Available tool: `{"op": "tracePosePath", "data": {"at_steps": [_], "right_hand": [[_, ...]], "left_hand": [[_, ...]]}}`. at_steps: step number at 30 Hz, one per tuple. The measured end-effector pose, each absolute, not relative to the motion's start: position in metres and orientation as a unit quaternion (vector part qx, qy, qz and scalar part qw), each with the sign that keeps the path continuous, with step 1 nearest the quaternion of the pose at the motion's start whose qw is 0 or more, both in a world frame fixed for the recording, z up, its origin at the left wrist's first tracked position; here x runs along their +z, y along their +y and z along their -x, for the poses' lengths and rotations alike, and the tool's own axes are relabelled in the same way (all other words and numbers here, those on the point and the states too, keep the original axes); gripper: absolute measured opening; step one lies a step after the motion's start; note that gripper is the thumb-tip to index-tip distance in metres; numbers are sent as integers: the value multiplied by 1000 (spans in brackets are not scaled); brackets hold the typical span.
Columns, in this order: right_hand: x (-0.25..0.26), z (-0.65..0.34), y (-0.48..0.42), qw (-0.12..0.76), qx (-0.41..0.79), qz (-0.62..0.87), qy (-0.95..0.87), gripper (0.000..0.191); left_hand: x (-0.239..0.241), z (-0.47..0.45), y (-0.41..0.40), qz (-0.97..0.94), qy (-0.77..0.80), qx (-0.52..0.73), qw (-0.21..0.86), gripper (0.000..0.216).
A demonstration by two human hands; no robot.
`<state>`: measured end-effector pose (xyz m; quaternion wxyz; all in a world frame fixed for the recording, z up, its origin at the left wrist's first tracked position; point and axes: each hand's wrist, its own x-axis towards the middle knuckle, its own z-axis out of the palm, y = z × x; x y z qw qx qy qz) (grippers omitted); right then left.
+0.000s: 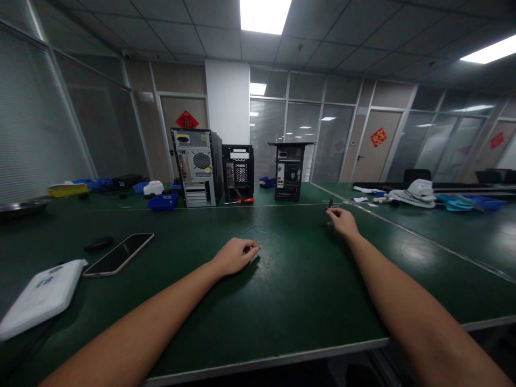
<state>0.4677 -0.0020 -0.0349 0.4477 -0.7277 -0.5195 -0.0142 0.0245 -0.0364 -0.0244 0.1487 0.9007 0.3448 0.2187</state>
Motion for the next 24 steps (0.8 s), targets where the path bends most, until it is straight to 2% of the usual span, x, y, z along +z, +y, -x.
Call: {"op": "tracePosePath", "data": {"at_steps": [4,13,24], "right_hand": [[-21,-480,-17,499,-42,686,-527,33],[-24,-490,-26,387,-55,728,-563,32],[-34,-487,-19,335,-51,715,-611,28]], "left_hand": [[-23,-25,-38,-900,346,215,152,42],[-27,-24,-35,-899,347,219,155,43],[-26,-25,-36,-900,344,215,159,43]]}}
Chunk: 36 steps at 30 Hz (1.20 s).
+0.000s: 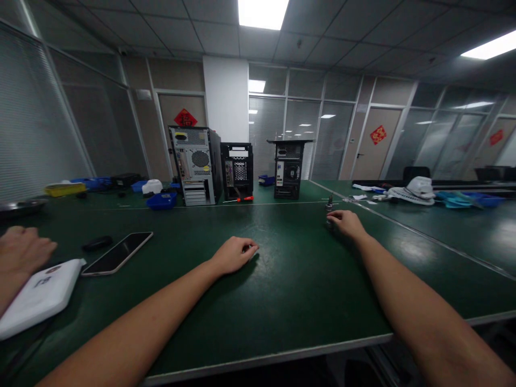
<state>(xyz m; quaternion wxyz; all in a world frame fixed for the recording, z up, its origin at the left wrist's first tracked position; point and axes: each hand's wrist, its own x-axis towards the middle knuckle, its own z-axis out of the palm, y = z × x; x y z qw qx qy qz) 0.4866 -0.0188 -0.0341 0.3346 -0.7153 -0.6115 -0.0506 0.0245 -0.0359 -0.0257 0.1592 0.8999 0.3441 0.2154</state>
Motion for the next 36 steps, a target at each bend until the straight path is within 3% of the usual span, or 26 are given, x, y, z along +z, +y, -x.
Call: {"op": "tracePosePath", "data": {"at_steps": [36], "right_hand": [[-30,-488,-18,277,-61,724,-629,27]], "left_hand": [[-26,-24,-35,-902,345,212,152,41]]}}
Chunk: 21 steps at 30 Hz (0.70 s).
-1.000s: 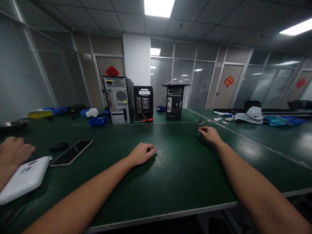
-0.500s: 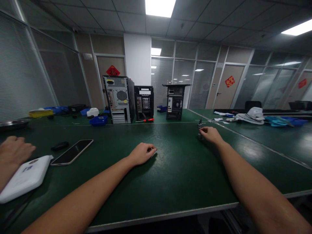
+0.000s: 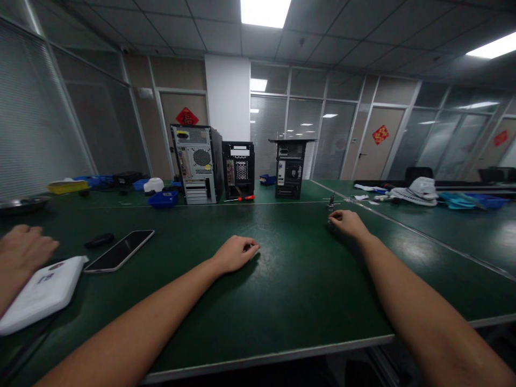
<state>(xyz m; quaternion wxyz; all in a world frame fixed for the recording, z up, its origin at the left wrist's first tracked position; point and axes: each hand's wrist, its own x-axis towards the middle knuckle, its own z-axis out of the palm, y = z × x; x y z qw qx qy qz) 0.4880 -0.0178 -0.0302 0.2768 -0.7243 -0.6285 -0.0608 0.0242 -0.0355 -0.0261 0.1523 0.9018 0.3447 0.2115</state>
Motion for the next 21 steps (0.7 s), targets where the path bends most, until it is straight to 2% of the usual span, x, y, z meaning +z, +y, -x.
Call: {"op": "tracePosePath", "data": {"at_steps": [10,16,21], "right_hand": [[-32,-487,-14,309,-7,772,-555,25],[-28,-483,-12,288,-4,773,-565,21],[-28,-482,-12,245,-56,793,-554,19]], "left_hand": [[-28,-24,-34,-902,341,219,150,40],[-27,-24,-35,-901,346,214,154,40],[-30,-24,-31,-902,342,217,151,41]]}}
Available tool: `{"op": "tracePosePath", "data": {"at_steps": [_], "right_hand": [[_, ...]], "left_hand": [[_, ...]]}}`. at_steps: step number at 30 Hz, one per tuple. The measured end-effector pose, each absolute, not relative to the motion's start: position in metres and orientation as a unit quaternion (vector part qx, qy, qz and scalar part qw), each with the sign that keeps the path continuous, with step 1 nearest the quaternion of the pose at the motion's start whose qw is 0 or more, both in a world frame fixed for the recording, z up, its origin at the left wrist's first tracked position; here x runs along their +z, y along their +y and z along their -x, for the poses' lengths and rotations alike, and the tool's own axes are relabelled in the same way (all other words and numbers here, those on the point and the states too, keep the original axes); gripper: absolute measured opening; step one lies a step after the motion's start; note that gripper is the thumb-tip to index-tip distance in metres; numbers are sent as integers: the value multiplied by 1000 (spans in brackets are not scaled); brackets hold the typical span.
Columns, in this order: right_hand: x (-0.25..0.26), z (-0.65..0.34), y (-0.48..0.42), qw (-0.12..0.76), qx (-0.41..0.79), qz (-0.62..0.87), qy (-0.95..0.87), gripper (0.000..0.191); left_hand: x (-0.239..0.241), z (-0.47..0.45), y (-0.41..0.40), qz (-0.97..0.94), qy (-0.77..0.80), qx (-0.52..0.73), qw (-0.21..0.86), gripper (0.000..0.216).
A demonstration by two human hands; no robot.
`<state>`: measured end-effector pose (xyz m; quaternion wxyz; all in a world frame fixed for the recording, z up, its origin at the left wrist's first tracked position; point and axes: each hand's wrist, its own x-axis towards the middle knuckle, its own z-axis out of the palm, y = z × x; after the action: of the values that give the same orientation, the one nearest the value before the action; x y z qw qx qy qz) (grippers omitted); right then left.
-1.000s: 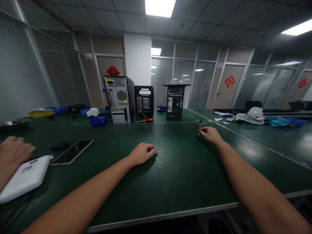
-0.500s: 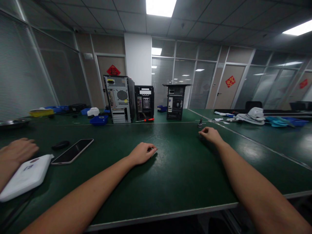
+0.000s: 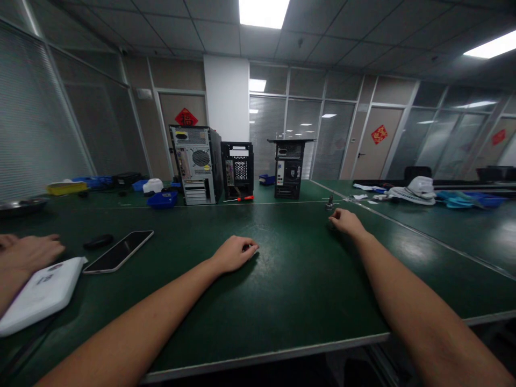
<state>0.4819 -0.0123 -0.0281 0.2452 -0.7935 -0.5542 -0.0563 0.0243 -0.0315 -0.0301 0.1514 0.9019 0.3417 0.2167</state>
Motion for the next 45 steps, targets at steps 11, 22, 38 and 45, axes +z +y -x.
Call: {"op": "tracePosePath", "data": {"at_steps": [11,22,38,45], "right_hand": [[-33,-487,-16,244,-50,788,-563,31],[-37,-478,-24,244,-23,720,-650,50],[-9,-248,-65,190,-77,404,-892,75],[-15,-252,-59,178,-101,413,-887,61]], "left_hand": [[-29,-24,-33,-902,340,215,156,40],[-27,-24,-35,-900,344,216,161,41],[-28,-26,-40,-908,347,208,112,36],[-28,-27,-37,-903,354,224,93,30]]}}
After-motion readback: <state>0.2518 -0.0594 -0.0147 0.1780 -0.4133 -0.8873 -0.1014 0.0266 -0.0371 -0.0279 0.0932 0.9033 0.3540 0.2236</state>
